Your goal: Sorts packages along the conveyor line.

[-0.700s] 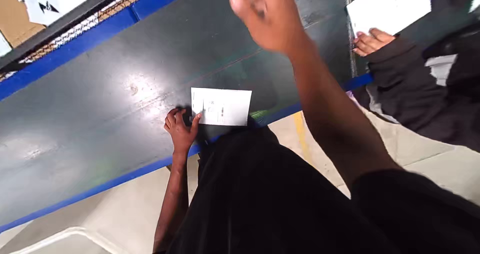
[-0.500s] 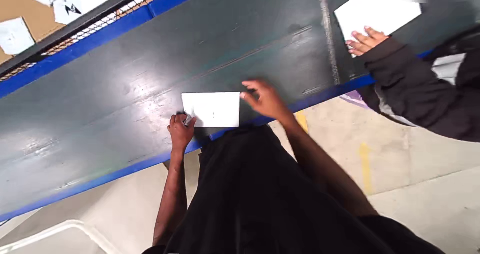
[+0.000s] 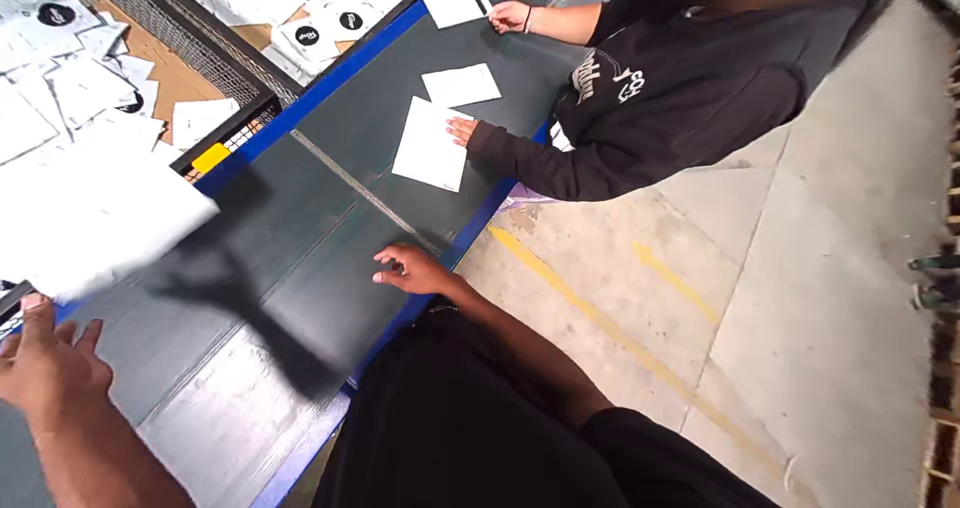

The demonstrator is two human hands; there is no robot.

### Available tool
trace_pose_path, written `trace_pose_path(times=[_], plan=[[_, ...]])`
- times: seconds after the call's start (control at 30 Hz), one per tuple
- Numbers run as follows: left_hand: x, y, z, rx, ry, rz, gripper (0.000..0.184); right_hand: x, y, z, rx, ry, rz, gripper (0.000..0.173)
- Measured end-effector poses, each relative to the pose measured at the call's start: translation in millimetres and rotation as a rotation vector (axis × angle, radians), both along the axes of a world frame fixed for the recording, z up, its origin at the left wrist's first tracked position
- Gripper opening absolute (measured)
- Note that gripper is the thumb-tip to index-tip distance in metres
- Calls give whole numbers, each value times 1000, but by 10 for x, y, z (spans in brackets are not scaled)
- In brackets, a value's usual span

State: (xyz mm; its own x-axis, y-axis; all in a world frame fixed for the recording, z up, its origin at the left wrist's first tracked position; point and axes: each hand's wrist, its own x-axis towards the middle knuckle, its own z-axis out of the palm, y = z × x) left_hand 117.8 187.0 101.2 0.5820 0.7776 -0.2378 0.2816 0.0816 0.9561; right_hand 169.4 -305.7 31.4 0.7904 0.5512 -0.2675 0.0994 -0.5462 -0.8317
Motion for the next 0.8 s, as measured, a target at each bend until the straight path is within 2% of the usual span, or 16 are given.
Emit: trace_pose_path(times=[0.03, 0.07, 0.13, 0.2, 0.3, 0.4, 0.5, 0.63, 0.73, 0.8], plan=[[118, -42, -20, 46, -3, -50, 85, 135, -138, 26, -40, -52, -62, 47], [226, -188, -67, 75, -29, -150, 81, 274, -282, 66, -73, -102, -130, 44], [247, -726, -183, 65, -36, -390, 62, 333, -527, 164, -86, -130, -249, 42], [177, -1363, -412, 38, 2, -546, 52, 300, -687, 234, -71, -114, -315, 42], [-51, -2210, -747, 17, 118, -661, 56, 202, -840, 222, -91, -110, -343, 39], [-249, -2652, -885, 115, 227, -716, 65, 219, -823, 149, -170, -79, -349, 43], [-198, -2806, -947, 417, 293, -779, 76, 281, -687, 9, -274, -76, -254, 44], [458, -2892, -1047, 810, 476, -813, 119, 295, -409, 19, -151, -110, -121, 37], [625, -2646, -957, 750, 720, -869, 129, 157, -224, 95, -125, -58, -26, 36], [618, -2282, -859, 569, 843, -963, 118, 129, -193, 151, -82, -36, -12, 36]])
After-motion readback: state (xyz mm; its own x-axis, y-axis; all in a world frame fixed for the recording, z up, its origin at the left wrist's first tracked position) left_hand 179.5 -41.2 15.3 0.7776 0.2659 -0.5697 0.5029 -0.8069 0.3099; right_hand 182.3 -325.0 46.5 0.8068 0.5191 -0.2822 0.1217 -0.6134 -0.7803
